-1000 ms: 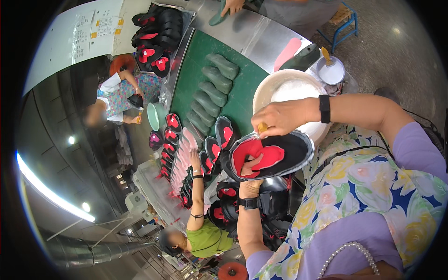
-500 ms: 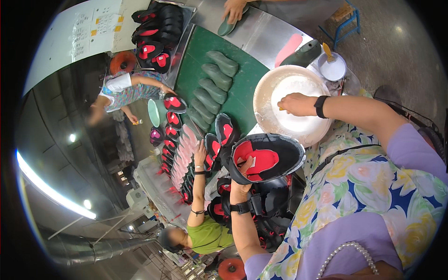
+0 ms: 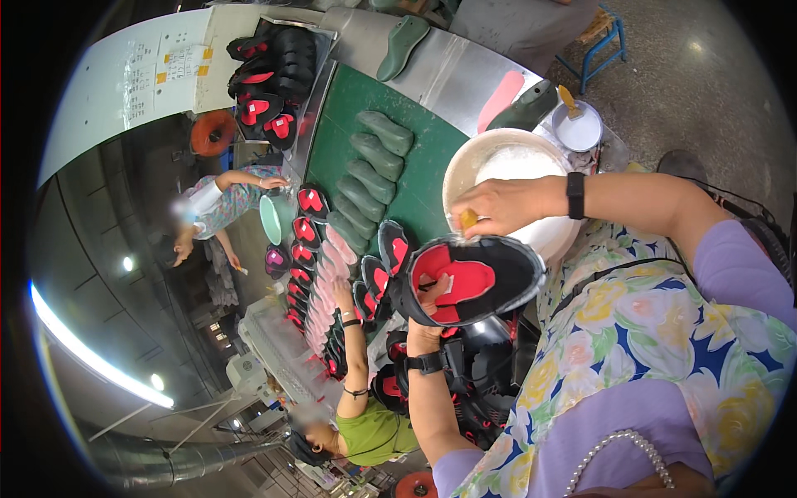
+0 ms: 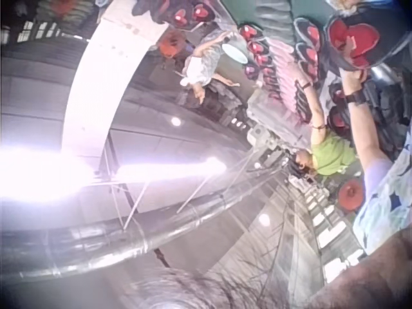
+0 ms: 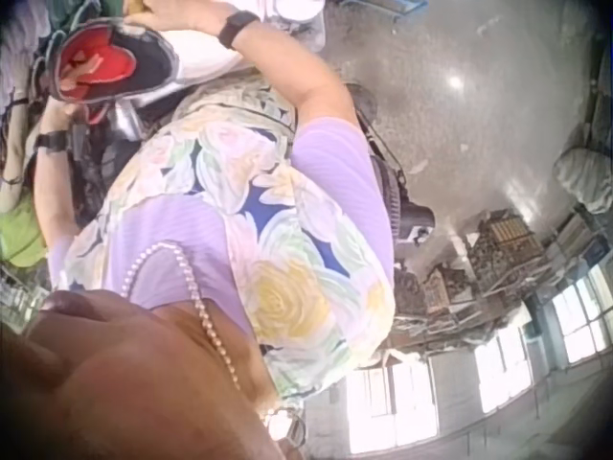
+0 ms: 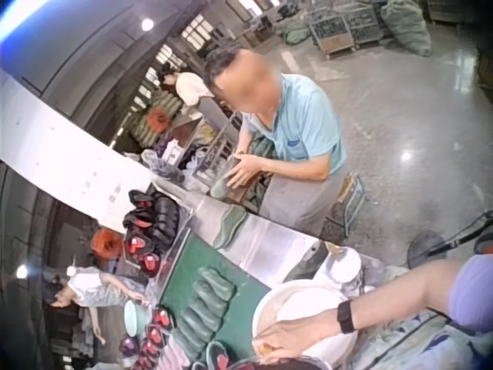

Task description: Applying glue to the edges of shoe uppers and assembling shoe components on a production line.

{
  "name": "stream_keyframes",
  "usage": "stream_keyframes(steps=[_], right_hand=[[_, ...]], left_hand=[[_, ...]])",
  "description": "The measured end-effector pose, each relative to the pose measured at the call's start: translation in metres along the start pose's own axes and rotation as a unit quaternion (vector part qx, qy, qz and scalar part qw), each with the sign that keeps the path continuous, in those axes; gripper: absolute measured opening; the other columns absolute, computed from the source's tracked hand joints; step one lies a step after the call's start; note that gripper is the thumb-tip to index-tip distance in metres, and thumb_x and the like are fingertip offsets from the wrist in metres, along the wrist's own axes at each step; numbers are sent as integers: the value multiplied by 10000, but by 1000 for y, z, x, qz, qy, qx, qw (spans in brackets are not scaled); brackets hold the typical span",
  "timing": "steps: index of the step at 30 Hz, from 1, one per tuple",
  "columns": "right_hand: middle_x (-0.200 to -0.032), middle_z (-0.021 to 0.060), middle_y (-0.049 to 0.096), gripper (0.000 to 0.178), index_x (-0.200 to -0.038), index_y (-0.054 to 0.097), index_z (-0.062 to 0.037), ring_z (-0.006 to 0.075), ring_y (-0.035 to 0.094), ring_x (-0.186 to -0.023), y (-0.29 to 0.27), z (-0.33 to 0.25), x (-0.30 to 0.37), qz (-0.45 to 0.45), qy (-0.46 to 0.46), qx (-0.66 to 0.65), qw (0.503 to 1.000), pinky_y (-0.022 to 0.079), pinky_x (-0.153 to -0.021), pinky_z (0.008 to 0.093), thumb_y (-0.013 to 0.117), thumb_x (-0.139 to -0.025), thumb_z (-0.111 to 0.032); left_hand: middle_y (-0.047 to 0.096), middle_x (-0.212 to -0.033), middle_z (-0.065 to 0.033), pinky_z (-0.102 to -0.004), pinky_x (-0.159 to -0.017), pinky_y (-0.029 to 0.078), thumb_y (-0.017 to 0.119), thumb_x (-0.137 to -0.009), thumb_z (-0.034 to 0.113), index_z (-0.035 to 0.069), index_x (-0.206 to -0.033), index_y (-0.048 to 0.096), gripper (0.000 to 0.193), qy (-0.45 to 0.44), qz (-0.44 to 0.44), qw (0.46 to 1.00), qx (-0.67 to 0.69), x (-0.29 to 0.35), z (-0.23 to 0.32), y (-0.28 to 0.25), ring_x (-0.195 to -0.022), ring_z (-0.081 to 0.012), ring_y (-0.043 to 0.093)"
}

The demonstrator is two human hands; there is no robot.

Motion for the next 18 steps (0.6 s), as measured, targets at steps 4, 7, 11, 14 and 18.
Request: stream_keyframes(steps=[4,7,11,14,18], right_hand=[[-931,130,662,153,-977,600,-69,308,658,-848,-18,-6,16,-138,147,2,979,503,-766,406,656,-902,-189],[-899,142,655,177,-967,591,-52,314,655,-833,-26,-17,7,-36,65,-21,997,496,-756,407,664,-894,-196],[-875,157,652,219,-989,591,-40,331,651,-823,-22,-22,-5,38,-79,-27,996,490,-749,410,673,-892,-218],[-869,159,650,215,-999,600,-41,333,652,-833,-18,-5,7,-38,13,4,999,488,-751,407,672,-891,-212],[-921,118,692,187,-991,619,-47,281,675,-872,-23,-18,16,5,83,-63,995,513,-789,377,698,-894,-186]], left_hand=[[703,-1084,-69,-342,-871,557,713,-879,5,47,-1200,653,330,44,57,997,20,6,-7,-25,-949,-184,682],[698,-1104,-77,-341,-889,549,716,-884,23,41,-1222,641,347,73,68,995,27,15,3,-17,-970,-188,679],[690,-1111,-80,-342,-887,534,693,-904,62,33,-1203,644,304,118,116,986,-32,19,6,-22,-986,-176,657],[683,-1059,-73,-337,-847,528,702,-913,147,20,-1163,647,286,168,185,968,13,26,4,-32,-957,-178,641],[656,-1088,-83,-355,-851,526,695,-927,180,18,-1225,600,352,204,271,937,81,35,-25,-65,-975,-211,636]])
Point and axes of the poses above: each hand's wrist, its own x-axis away from the middle knuckle, its own y-axis out of the palm, z = x × y, the point moved 5 cm from there along -x, towards the middle knuckle
